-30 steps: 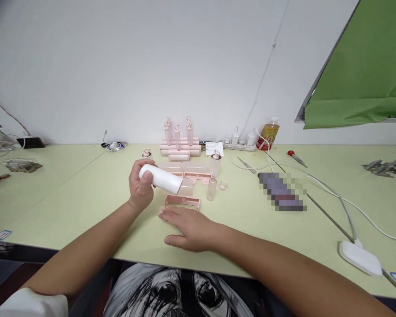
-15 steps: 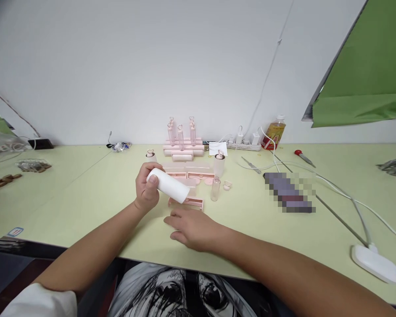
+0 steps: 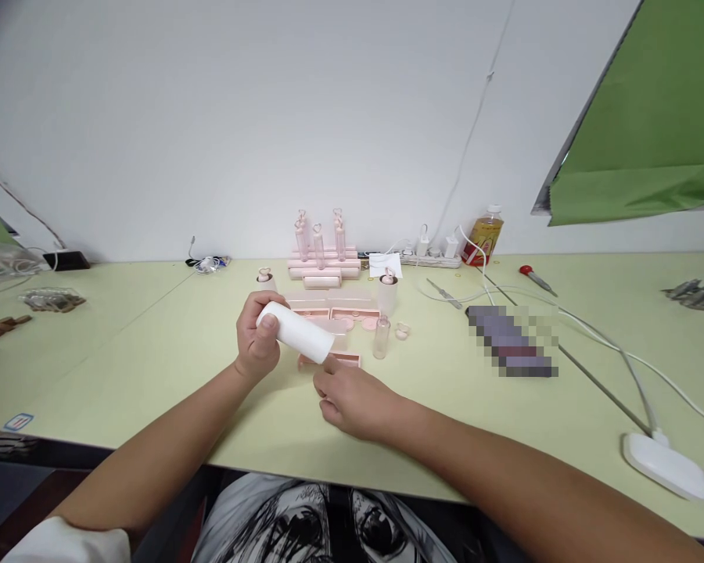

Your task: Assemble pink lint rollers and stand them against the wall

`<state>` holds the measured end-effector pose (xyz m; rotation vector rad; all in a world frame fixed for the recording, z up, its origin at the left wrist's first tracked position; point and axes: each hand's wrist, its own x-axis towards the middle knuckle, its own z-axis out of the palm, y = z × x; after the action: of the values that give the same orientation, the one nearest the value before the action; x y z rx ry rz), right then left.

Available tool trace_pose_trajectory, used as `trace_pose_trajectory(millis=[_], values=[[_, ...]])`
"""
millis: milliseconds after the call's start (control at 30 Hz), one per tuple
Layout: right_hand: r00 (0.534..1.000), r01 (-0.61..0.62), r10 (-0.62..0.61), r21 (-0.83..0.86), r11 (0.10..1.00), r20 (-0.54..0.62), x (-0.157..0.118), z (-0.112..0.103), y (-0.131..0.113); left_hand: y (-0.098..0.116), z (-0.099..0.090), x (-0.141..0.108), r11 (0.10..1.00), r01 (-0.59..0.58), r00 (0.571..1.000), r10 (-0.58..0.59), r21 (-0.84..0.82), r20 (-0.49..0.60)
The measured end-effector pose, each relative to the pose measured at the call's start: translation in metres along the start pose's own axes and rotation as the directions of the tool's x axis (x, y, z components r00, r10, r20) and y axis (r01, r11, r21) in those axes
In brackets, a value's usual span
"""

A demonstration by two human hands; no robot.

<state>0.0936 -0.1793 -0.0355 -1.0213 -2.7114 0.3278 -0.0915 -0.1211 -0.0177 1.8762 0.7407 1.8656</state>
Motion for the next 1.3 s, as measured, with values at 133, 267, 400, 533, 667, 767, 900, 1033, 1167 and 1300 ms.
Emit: trace_pose_trajectory(millis=[133,267,400,533,667,767,900,1033,1167,1300], values=[[1.000,0.028,-0.028,-0.078,0.997,0.013,-0.003,0.000,-0.001,0.001,-0.001,0.000,1.000,-0.002,1.000,0.002,0.018,0.002],[0.993,0.106,-0.105,0.028,0.994,-0.050,-0.005,0.000,-0.002,0.003,-0.002,0.000,0.999,0.005,1.000,-0.004,0.051,-0.013],[0.975,0.142,-0.094,0.246,0.959,-0.200,-0.006,-0.005,-0.001,0.004,-0.002,0.003,0.996,0.080,0.992,-0.076,0.039,-0.100],[0.943,0.091,0.032,0.350,0.932,-0.332,-0.007,-0.016,0.004,0.003,-0.002,0.007,0.972,0.226,0.965,-0.233,-0.067,-0.118],[0.751,0.167,0.120,0.363,0.917,-0.649,-0.009,-0.026,0.011,0.001,-0.002,0.010,0.948,0.308,0.948,-0.313,-0.084,-0.062],[0.589,0.243,0.224,0.435,0.867,-0.777,-0.010,-0.029,0.015,0.000,0.002,0.009,0.923,0.375,0.926,-0.377,-0.085,0.002],[0.581,0.232,0.311,0.520,0.822,-0.752,-0.011,-0.029,0.015,0.002,0.007,0.007,0.873,0.473,0.881,-0.466,-0.120,0.083],[0.597,0.203,0.326,0.531,0.823,-0.733,-0.011,-0.027,0.013,0.004,0.010,0.006,0.836,0.529,0.849,-0.518,-0.147,0.104],[0.547,0.264,0.235,0.432,0.863,-0.803,-0.011,-0.029,0.011,0.007,0.013,0.007,0.778,0.606,0.795,-0.590,-0.167,0.137],[0.452,0.328,0.113,0.283,0.901,-0.885,-0.011,-0.037,0.010,0.018,0.022,0.005,0.619,0.753,0.658,-0.705,-0.224,0.263]])
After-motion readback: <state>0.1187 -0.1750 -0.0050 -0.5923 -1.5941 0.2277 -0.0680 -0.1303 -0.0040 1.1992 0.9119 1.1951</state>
